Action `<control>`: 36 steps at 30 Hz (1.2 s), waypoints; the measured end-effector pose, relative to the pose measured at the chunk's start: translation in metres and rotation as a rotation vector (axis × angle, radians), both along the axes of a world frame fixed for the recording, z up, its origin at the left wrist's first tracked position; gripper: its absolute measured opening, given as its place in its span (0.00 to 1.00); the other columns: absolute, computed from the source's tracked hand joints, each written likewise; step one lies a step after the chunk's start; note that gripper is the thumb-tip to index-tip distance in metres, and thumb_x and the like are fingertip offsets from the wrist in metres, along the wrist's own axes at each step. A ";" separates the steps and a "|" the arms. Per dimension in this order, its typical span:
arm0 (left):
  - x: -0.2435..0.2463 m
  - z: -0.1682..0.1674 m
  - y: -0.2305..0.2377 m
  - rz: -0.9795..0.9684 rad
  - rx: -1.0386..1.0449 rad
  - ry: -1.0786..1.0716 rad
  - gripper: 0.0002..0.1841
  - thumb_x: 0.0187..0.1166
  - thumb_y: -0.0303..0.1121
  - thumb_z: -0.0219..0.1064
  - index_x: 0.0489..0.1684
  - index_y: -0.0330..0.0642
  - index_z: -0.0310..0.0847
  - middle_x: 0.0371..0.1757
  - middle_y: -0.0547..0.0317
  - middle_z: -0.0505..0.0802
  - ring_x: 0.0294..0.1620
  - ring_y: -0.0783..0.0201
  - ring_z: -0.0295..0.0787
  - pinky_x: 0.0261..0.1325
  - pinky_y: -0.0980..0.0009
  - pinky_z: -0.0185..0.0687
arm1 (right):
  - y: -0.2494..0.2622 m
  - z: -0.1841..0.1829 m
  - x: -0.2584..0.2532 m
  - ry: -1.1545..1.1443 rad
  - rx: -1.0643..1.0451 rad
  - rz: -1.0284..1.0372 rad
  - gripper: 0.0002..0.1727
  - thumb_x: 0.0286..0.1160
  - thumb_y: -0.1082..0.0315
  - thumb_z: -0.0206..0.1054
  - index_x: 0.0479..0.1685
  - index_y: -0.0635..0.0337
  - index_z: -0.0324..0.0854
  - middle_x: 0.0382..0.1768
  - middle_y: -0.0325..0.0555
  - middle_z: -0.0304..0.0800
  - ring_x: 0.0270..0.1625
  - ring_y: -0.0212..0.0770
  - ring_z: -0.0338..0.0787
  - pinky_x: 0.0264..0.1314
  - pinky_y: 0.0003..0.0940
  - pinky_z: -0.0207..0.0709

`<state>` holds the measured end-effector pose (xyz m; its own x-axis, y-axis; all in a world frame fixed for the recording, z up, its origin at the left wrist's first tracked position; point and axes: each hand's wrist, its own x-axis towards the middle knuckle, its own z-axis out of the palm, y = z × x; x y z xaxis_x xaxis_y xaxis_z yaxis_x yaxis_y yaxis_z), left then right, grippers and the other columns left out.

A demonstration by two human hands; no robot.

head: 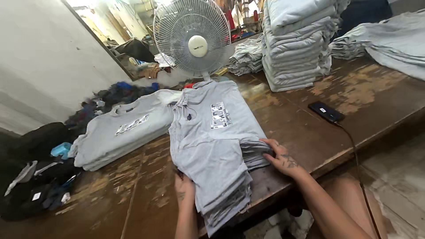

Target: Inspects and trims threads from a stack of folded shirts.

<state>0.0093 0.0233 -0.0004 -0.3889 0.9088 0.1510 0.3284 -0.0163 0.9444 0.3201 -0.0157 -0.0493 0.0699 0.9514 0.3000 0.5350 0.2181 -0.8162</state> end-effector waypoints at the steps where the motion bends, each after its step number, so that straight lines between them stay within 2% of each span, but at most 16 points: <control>1: 0.007 -0.004 -0.006 -0.013 -0.008 -0.007 0.26 0.92 0.27 0.45 0.87 0.23 0.55 0.80 0.29 0.75 0.81 0.53 0.73 0.85 0.61 0.61 | 0.002 -0.003 0.000 0.011 0.025 -0.023 0.27 0.76 0.71 0.64 0.77 0.67 0.76 0.73 0.65 0.81 0.75 0.57 0.83 0.79 0.51 0.74; 4: 0.011 -0.009 -0.015 0.006 0.022 -0.034 0.24 0.92 0.25 0.44 0.84 0.21 0.57 0.78 0.30 0.77 0.80 0.58 0.74 0.84 0.66 0.62 | 0.004 -0.013 -0.001 0.020 0.064 -0.061 0.23 0.74 0.73 0.65 0.69 0.69 0.82 0.65 0.65 0.86 0.67 0.55 0.87 0.72 0.48 0.79; 6: 0.009 -0.011 -0.017 0.019 0.036 -0.070 0.22 0.92 0.25 0.44 0.80 0.22 0.62 0.72 0.34 0.81 0.71 0.65 0.79 0.76 0.71 0.69 | 0.000 -0.013 -0.002 -0.003 0.098 -0.064 0.22 0.74 0.73 0.64 0.68 0.69 0.83 0.64 0.65 0.87 0.66 0.55 0.88 0.70 0.48 0.80; 11: -0.003 -0.015 -0.038 -0.015 0.035 -0.099 0.20 0.91 0.26 0.46 0.76 0.22 0.65 0.61 0.45 0.86 0.57 0.78 0.83 0.65 0.79 0.76 | -0.029 -0.018 0.003 -0.034 0.103 -0.047 0.27 0.75 0.69 0.64 0.75 0.67 0.77 0.70 0.65 0.83 0.68 0.55 0.88 0.69 0.47 0.82; 14: -0.029 -0.017 -0.055 -0.083 0.275 0.001 0.11 0.83 0.23 0.53 0.52 0.25 0.78 0.43 0.63 0.88 0.36 0.82 0.81 0.43 0.82 0.79 | -0.057 -0.008 0.010 -0.099 0.123 -0.049 0.28 0.78 0.62 0.63 0.77 0.64 0.77 0.66 0.62 0.86 0.59 0.49 0.92 0.60 0.43 0.87; 15: -0.035 -0.015 -0.060 -0.177 0.420 0.044 0.09 0.81 0.26 0.56 0.45 0.34 0.83 0.39 0.72 0.89 0.32 0.86 0.80 0.37 0.85 0.77 | -0.066 -0.002 0.012 -0.110 0.180 -0.045 0.25 0.80 0.60 0.62 0.72 0.64 0.81 0.62 0.60 0.89 0.57 0.45 0.92 0.60 0.40 0.87; 16: -0.037 -0.009 -0.067 -0.322 0.507 0.126 0.09 0.82 0.32 0.60 0.45 0.42 0.87 0.39 0.77 0.90 0.33 0.88 0.81 0.37 0.88 0.77 | -0.075 0.006 0.010 -0.111 0.259 -0.036 0.22 0.83 0.58 0.61 0.66 0.63 0.85 0.59 0.57 0.91 0.57 0.41 0.92 0.60 0.35 0.85; 17: -0.035 -0.001 -0.074 -0.483 0.504 0.271 0.11 0.84 0.41 0.63 0.49 0.47 0.88 0.39 0.76 0.89 0.35 0.87 0.81 0.39 0.88 0.77 | -0.082 0.014 0.007 -0.111 0.329 -0.009 0.21 0.86 0.56 0.60 0.63 0.60 0.86 0.58 0.55 0.91 0.59 0.37 0.90 0.63 0.31 0.82; 18: -0.028 0.006 -0.079 -0.635 0.457 0.429 0.16 0.82 0.46 0.66 0.53 0.45 0.87 0.35 0.67 0.86 0.32 0.80 0.79 0.35 0.83 0.76 | -0.088 0.022 0.001 -0.115 0.392 0.032 0.19 0.87 0.55 0.59 0.63 0.57 0.85 0.58 0.51 0.91 0.63 0.34 0.88 0.67 0.27 0.80; 20: -0.015 0.011 -0.077 -0.879 0.335 0.623 0.16 0.74 0.41 0.71 0.50 0.38 0.87 0.34 0.53 0.89 0.29 0.63 0.85 0.31 0.65 0.83 | -0.091 0.036 -0.015 -0.119 0.505 0.131 0.17 0.89 0.54 0.58 0.63 0.52 0.83 0.58 0.48 0.89 0.67 0.35 0.85 0.71 0.28 0.78; 22: -0.018 0.008 -0.064 -0.984 0.303 0.569 0.11 0.79 0.36 0.66 0.40 0.37 0.86 0.33 0.54 0.89 0.32 0.68 0.85 0.38 0.72 0.83 | -0.091 0.045 -0.033 -0.132 0.598 0.201 0.16 0.89 0.53 0.57 0.63 0.50 0.82 0.58 0.48 0.88 0.68 0.40 0.85 0.73 0.33 0.78; 25: -0.025 0.015 -0.053 -1.040 0.331 0.347 0.17 0.90 0.42 0.55 0.36 0.40 0.78 0.34 0.64 0.83 0.39 0.81 0.79 0.46 0.84 0.75 | -0.088 0.047 -0.061 -0.130 0.707 0.241 0.14 0.86 0.56 0.59 0.59 0.50 0.84 0.54 0.48 0.90 0.63 0.45 0.87 0.73 0.41 0.77; 27: -0.016 0.022 -0.058 -0.924 0.345 0.320 0.16 0.91 0.43 0.55 0.39 0.42 0.79 0.30 0.73 0.83 0.33 0.89 0.78 0.39 0.89 0.75 | -0.081 0.045 -0.084 -0.176 0.758 0.262 0.14 0.85 0.54 0.61 0.54 0.50 0.86 0.48 0.47 0.92 0.56 0.46 0.90 0.67 0.41 0.80; 30: -0.007 0.027 -0.064 -0.878 0.373 0.327 0.15 0.88 0.41 0.59 0.38 0.38 0.82 0.26 0.72 0.84 0.28 0.90 0.77 0.33 0.90 0.74 | -0.057 0.037 -0.115 -0.245 0.787 0.221 0.19 0.83 0.50 0.63 0.55 0.54 0.88 0.44 0.49 0.94 0.51 0.49 0.92 0.59 0.44 0.83; 33: -0.009 0.029 -0.069 -0.950 0.376 0.353 0.16 0.87 0.41 0.62 0.37 0.36 0.83 0.26 0.68 0.87 0.28 0.88 0.79 0.35 0.89 0.76 | -0.035 0.028 -0.125 -0.214 0.807 0.143 0.11 0.79 0.61 0.65 0.45 0.55 0.91 0.33 0.48 0.91 0.40 0.49 0.91 0.51 0.44 0.82; 36: -0.019 0.029 -0.074 -1.007 0.354 0.369 0.17 0.85 0.46 0.66 0.38 0.39 0.84 0.24 0.68 0.86 0.24 0.88 0.77 0.29 0.91 0.72 | -0.045 0.025 -0.115 -0.093 0.837 0.245 0.10 0.83 0.65 0.62 0.39 0.53 0.89 0.28 0.44 0.88 0.36 0.43 0.88 0.59 0.42 0.77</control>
<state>-0.0096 -0.0511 0.0282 0.6183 0.6667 0.4162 0.2728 -0.6787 0.6818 0.2049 -0.0612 -0.0247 -0.1669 0.4009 0.9008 0.4510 0.8434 -0.2919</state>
